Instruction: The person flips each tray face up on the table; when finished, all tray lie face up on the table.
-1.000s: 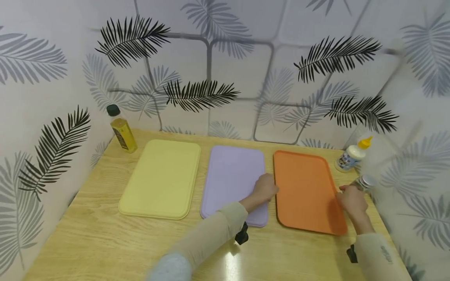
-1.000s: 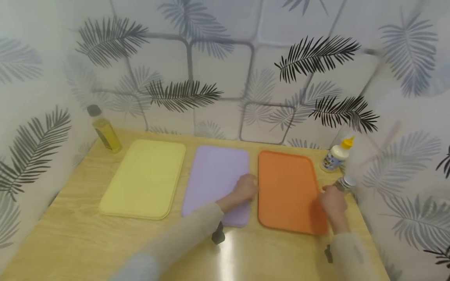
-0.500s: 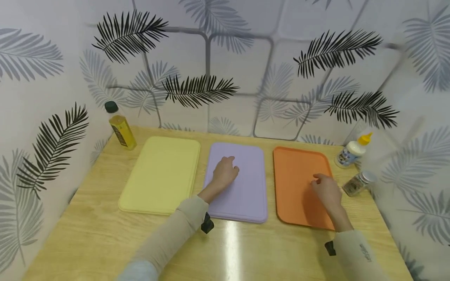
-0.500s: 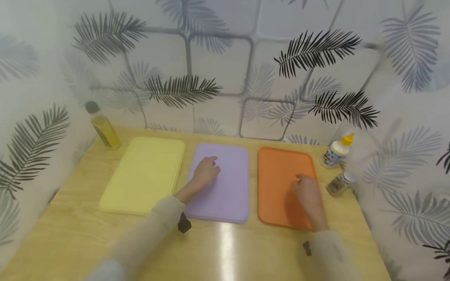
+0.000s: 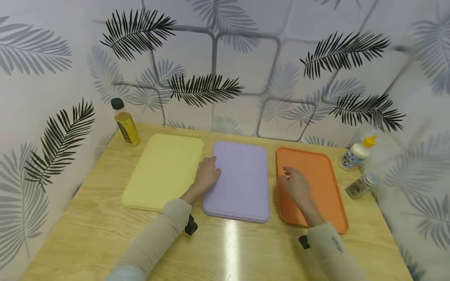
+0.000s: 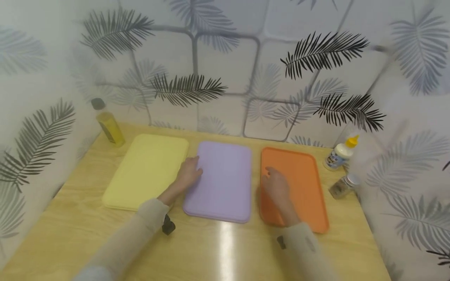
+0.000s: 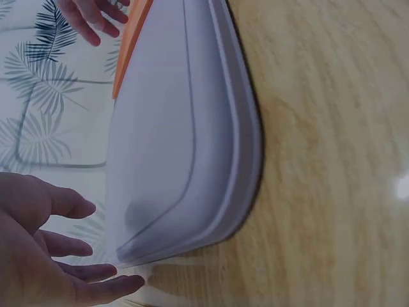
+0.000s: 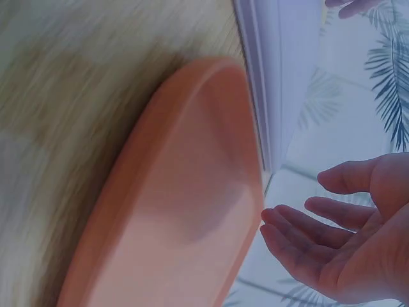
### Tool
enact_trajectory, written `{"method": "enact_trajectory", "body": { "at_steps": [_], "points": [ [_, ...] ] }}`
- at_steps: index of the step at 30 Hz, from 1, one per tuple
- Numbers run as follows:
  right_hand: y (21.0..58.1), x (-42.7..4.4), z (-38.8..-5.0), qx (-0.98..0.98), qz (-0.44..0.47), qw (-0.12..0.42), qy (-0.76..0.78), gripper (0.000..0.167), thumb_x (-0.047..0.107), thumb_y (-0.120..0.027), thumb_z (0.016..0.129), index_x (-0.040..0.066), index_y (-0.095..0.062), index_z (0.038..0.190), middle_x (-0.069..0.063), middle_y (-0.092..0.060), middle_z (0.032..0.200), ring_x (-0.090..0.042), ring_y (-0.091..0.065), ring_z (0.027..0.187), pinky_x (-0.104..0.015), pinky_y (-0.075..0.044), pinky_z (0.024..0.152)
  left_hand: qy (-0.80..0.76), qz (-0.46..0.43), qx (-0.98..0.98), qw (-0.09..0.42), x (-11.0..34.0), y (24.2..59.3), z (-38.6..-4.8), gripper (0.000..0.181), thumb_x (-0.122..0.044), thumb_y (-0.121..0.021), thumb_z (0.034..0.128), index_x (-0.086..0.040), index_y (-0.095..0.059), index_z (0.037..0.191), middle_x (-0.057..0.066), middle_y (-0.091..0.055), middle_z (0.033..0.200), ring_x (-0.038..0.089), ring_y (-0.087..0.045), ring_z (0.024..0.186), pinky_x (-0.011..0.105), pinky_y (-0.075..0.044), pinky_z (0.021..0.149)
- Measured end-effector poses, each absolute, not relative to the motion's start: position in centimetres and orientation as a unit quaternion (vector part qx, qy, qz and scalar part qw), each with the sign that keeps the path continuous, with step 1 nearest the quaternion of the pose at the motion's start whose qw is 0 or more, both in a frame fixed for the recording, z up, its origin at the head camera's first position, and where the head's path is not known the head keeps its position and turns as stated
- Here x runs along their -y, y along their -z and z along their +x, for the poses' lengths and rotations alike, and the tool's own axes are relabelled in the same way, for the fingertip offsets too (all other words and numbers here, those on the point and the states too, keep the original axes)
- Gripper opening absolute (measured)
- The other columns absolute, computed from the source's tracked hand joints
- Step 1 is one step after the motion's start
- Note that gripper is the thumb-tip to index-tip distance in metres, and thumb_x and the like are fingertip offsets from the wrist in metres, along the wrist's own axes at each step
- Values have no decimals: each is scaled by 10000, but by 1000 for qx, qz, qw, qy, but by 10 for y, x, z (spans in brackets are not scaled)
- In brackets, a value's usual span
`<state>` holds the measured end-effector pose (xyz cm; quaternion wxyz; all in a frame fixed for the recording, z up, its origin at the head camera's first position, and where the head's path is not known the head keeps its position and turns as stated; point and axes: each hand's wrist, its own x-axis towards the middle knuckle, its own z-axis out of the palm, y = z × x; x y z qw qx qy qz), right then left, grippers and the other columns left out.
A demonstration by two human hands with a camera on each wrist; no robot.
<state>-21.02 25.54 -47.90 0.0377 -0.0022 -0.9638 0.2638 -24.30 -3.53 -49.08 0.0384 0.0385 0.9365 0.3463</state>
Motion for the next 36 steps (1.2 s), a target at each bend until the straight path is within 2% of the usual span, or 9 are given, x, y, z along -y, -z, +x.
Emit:
{"method": "enact_trajectory", "body": {
  "at_steps": [3, 9, 15, 17, 22, 29, 36],
  "points": [
    [480, -242, -214, 964, 5, 36, -262, 412, 130, -517, 928, -31, -561, 1305, -248, -638, 1171, -356, -655, 922, -442, -524, 674, -340, 41, -938, 51, 38, 495, -242, 537, -89, -547, 922, 98, -398, 1403, 302, -427, 1385, 460, -439, 1246, 503, -390, 1043],
    [487, -222, -221, 967, 9, 7, -255, 460, 158, -501, 932, -19, -509, 1357, -265, -593, 1239, -422, -574, 1112, -545, -463, 904, -320, 44, -945, 50, 36, 497, -239, 560, -89, -572, 919, 71, -387, 1423, 299, -426, 1395, 461, -444, 1243, 503, -393, 1041],
    [498, -212, -224, 970, 16, -20, -240, 511, 122, -531, 905, -56, -460, 1379, -286, -592, 1222, -429, -580, 1103, -540, -462, 927, -292, 58, -953, 52, 37, 497, -234, 546, -102, -585, 925, 69, -408, 1412, 278, -489, 1338, 409, -485, 1181, 467, -431, 992],
    [500, -209, -223, 973, 12, -29, -230, 504, 135, -535, 910, -52, -468, 1374, -282, -562, 1273, -445, -560, 1133, -551, -465, 922, -290, 62, -953, 55, 38, 497, -233, 535, -99, -585, 923, 80, -420, 1399, 278, -491, 1341, 408, -476, 1194, 462, -424, 1002],
    [502, -201, -222, 978, 4, -33, -208, 465, 180, -544, 921, -36, -517, 1332, -296, -593, 1212, -470, -569, 1091, -564, -491, 866, -292, 71, -951, 70, 40, 497, -233, 508, -97, -578, 921, 99, -448, 1370, 272, -479, 1366, 408, -449, 1229, 452, -399, 1036],
    [507, -196, -220, 974, -9, -6, -228, 455, 142, -546, 906, -87, -532, 1299, -313, -579, 1223, -483, -540, 1134, -545, -457, 944, -290, 79, -951, 75, 42, 501, -235, 487, -124, -576, 923, 109, -483, 1340, 276, -474, 1370, 406, -448, 1219, 452, -411, 1020],
    [511, -196, -220, 952, -42, -14, -303, 503, 120, -519, 875, -92, -500, 1331, -304, -532, 1297, -444, -504, 1208, -511, -428, 1003, -269, 80, -957, 74, 42, 506, -235, 502, -123, -592, 898, 76, -497, 1349, 259, -453, 1405, 399, -440, 1229, 457, -420, 1001]
  ]
}}
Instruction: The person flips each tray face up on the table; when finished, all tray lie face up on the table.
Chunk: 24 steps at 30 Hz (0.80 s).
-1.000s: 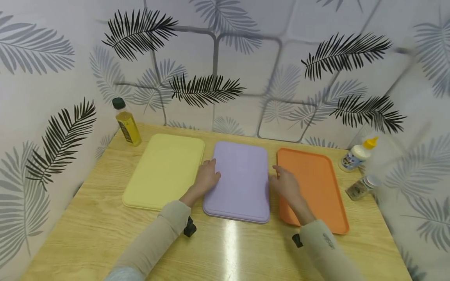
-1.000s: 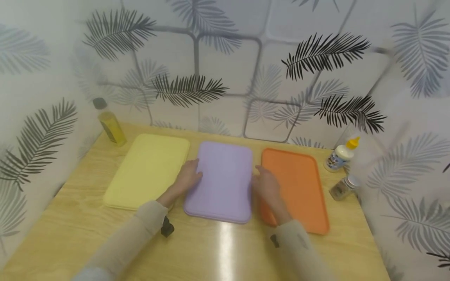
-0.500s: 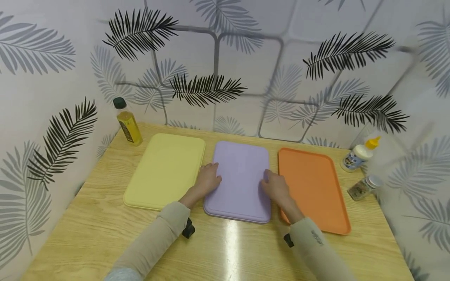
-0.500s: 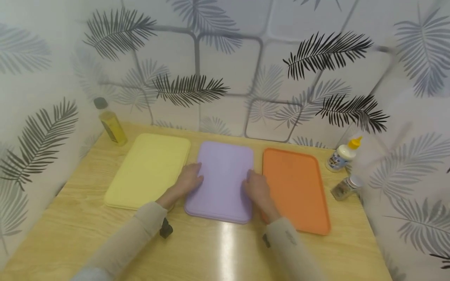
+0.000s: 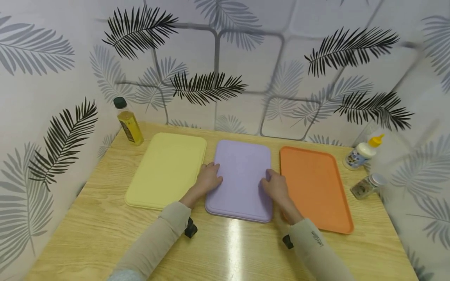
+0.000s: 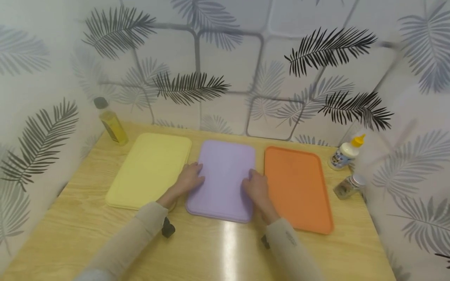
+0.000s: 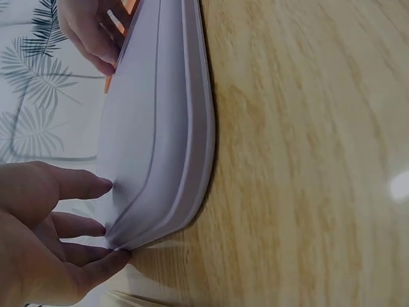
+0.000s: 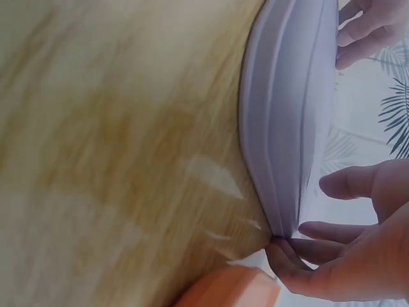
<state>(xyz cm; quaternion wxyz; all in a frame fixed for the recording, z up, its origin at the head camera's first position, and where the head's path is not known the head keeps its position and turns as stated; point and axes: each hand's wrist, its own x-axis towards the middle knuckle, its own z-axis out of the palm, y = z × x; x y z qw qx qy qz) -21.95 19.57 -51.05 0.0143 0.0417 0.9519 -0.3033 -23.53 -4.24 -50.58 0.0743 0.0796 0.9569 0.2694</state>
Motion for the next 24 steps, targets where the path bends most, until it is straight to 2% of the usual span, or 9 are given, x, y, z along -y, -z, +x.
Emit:
{"method": "enact_trajectory", "body": {
  "at_steps": [6, 15, 19, 24],
  "points": [
    [506, -197, -218, -914, 81, 11, 398, 502, 103, -504, 856, -84, -507, 1323, -292, -542, 1286, -360, -513, 1180, -469, -436, 995, -287, 70, -953, 75, 42, 505, -240, 507, -143, -596, 882, 63, -517, 1338, 239, -506, 1357, 381, -467, 1167, 459, -449, 939],
    [510, -189, -220, -866, 118, -22, 486, 409, 44, -550, 839, -90, -571, 1226, -257, -578, 1145, -312, -506, 1039, -413, -437, 904, -302, 47, -949, 79, 44, 501, -239, 502, -118, -610, 857, 72, -537, 1316, 244, -541, 1315, 376, -492, 1104, 455, -472, 888],
    [511, -187, -215, -841, 140, -34, 522, 417, 8, -547, 824, -82, -571, 1230, -267, -572, 1238, -333, -519, 1127, -427, -440, 948, -295, 55, -951, 80, 45, 503, -239, 499, -115, -614, 849, 75, -545, 1306, 246, -553, 1300, 382, -503, 1105, 450, -466, 895],
    [505, -190, -211, -814, 158, -25, 559, 457, -5, -550, 833, -4, -545, 1289, -182, -488, 1406, -323, -475, 1249, -431, -418, 1015, -296, 57, -950, 83, 45, 505, -243, 519, -115, -619, 841, 73, -535, 1318, 237, -551, 1313, 382, -498, 1163, 433, -425, 963]
  ]
}}
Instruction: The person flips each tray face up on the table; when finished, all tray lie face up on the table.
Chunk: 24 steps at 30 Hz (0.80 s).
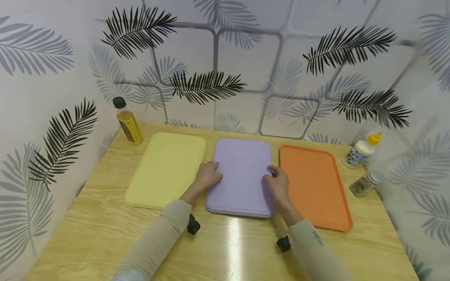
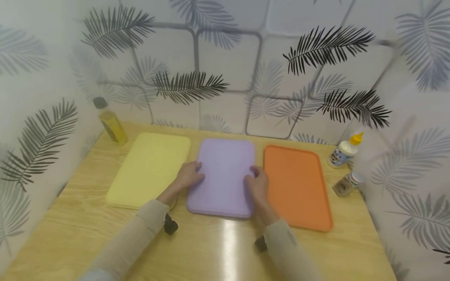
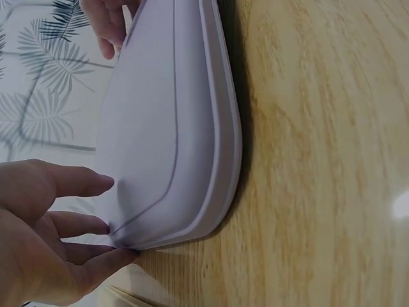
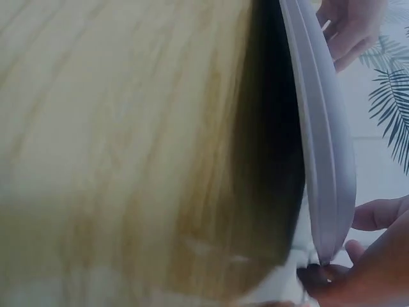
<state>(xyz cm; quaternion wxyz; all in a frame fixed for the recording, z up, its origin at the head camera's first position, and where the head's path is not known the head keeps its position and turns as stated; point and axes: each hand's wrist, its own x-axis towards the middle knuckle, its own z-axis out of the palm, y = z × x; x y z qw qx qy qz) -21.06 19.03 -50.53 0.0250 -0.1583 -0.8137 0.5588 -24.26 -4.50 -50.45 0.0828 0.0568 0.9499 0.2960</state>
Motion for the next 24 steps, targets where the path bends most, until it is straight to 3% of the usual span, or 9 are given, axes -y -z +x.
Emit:
{"method": "enact_trajectory", "body": {
  "at_steps": [4, 10, 14, 20, 24],
  "points": [
    [500, -196, -213, 825, -140, 33, -546, 427, -8, -577, 850, 5, -571, 1277, -157, -499, 1409, -329, -536, 1203, -421, -455, 995, -297, 61, -949, 85, 46, 503, -245, 530, -115, -620, 839, 75, -526, 1325, 239, -544, 1323, 388, -493, 1184, 434, -412, 984],
    [488, -208, -221, 871, -91, 64, -479, 377, 23, -675, 858, -45, -622, 1225, -193, -610, 1260, -331, -576, 1169, -420, -481, 966, -309, 67, -944, 97, 51, 502, -245, 534, -123, -620, 848, 58, -519, 1340, 238, -520, 1355, 410, -468, 1235, 456, -387, 1035],
    [475, -214, -224, 886, -68, 34, -457, 430, 58, -692, 876, -38, -587, 1282, -177, -596, 1285, -306, -566, 1182, -394, -507, 927, -308, 71, -942, 110, 54, 505, -247, 539, -145, -618, 866, 36, -506, 1361, 239, -493, 1383, 413, -449, 1266, 458, -381, 1052],
    [457, -219, -229, 872, -35, -17, -487, 484, 53, -674, 895, -59, -519, 1340, -220, -534, 1341, -309, -697, 890, -346, -564, 781, -315, 83, -938, 121, 57, 503, -250, 527, -142, -606, 889, 54, -490, 1365, 256, -481, 1386, 396, -437, 1296, 446, -398, 1051],
    [451, -223, -235, 862, -13, -50, -505, 509, 46, -665, 899, -68, -488, 1362, -251, -498, 1367, -295, -706, 846, -395, -563, 782, -337, 85, -929, 128, 59, 499, -252, 516, -115, -593, 892, 75, -482, 1359, 257, -467, 1394, 379, -416, 1317, 438, -417, 1037]
  ]
}}
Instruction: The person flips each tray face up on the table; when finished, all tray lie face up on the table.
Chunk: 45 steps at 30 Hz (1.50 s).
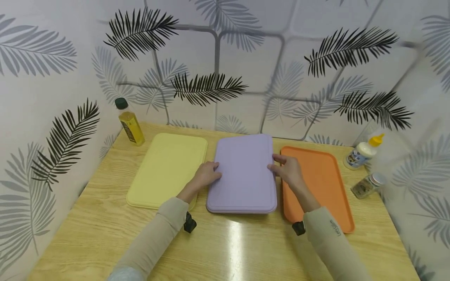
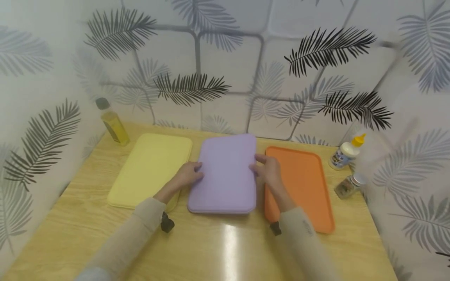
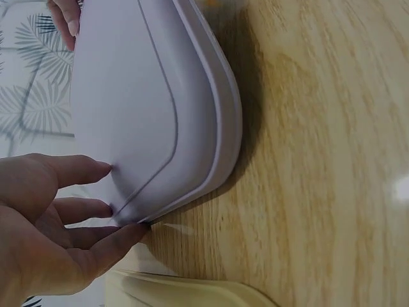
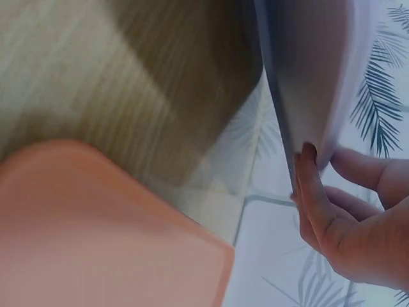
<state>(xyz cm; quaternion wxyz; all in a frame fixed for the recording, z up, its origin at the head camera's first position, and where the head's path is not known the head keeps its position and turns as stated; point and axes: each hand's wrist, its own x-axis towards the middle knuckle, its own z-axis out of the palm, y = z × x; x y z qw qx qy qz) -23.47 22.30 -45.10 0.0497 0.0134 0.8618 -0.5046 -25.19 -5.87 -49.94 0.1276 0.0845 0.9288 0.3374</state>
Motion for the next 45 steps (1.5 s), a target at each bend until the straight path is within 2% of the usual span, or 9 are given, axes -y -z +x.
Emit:
{"method": "enact_trajectory", "body": {
  "at_steps": [4, 13, 17, 23, 30, 39, 45],
  "points": [
    [448, -226, -240, -850, 12, 79, 521, 534, 38, -680, 886, -51, -482, 1375, -246, -493, 1378, -265, -710, 815, -450, -556, 801, -354, 83, -922, 133, 59, 496, -251, 513, -100, -578, 891, 78, -476, 1362, 248, -462, 1400, 375, -407, 1321, 437, -432, 1019],
    [442, -226, -245, -853, 8, 112, 510, 622, 11, -669, 885, 7, -404, 1448, -282, -517, 1271, -217, -669, 765, -514, -552, 789, -339, 84, -927, 140, 58, 493, -248, 505, -96, -569, 907, 82, -468, 1368, 246, -468, 1402, 370, -421, 1318, 443, -400, 1053],
    [439, -226, -246, -849, 3, 137, 510, 674, 15, -666, 890, 40, -349, 1485, -276, -490, 1286, -233, -665, 786, -504, -556, 787, -340, 82, -926, 142, 59, 494, -248, 502, -98, -572, 911, 78, -471, 1369, 242, -474, 1400, 363, -439, 1306, 438, -417, 1038],
    [431, -229, -248, -837, -13, 170, 519, 696, 11, -663, 893, 11, -309, 1492, -304, -462, 1314, -282, -669, 827, -472, -566, 764, -345, 85, -923, 146, 62, 495, -251, 494, -94, -571, 913, 81, -474, 1364, 244, -479, 1394, 353, -474, 1278, 428, -450, 1005],
    [429, -229, -247, -829, 2, 169, 533, 699, -8, -658, 890, 31, -312, 1496, -293, -450, 1314, -253, -671, 814, -441, -578, 735, -373, 92, -911, 149, 63, 499, -247, 510, -91, -572, 905, 92, -461, 1368, 255, -466, 1400, 370, -459, 1288, 436, -436, 1020],
    [421, -228, -245, -835, -2, 152, 528, 684, -7, -631, 908, 33, -296, 1503, -293, -432, 1320, -264, -666, 830, -515, -544, 800, -379, 121, -907, 140, 68, 502, -225, 499, -105, -586, 899, 97, -491, 1344, 259, -516, 1350, 378, -492, 1251, 452, -443, 1006],
    [414, -226, -245, -835, -3, 147, 531, 678, -3, -633, 908, 46, -308, 1502, -277, -445, 1323, -272, -666, 829, -491, -558, 782, -408, 125, -895, 132, 70, 499, -201, 521, -184, -610, 947, 120, -471, 1345, 272, -498, 1360, 388, -464, 1274, 467, -407, 1039]
  ]
}}
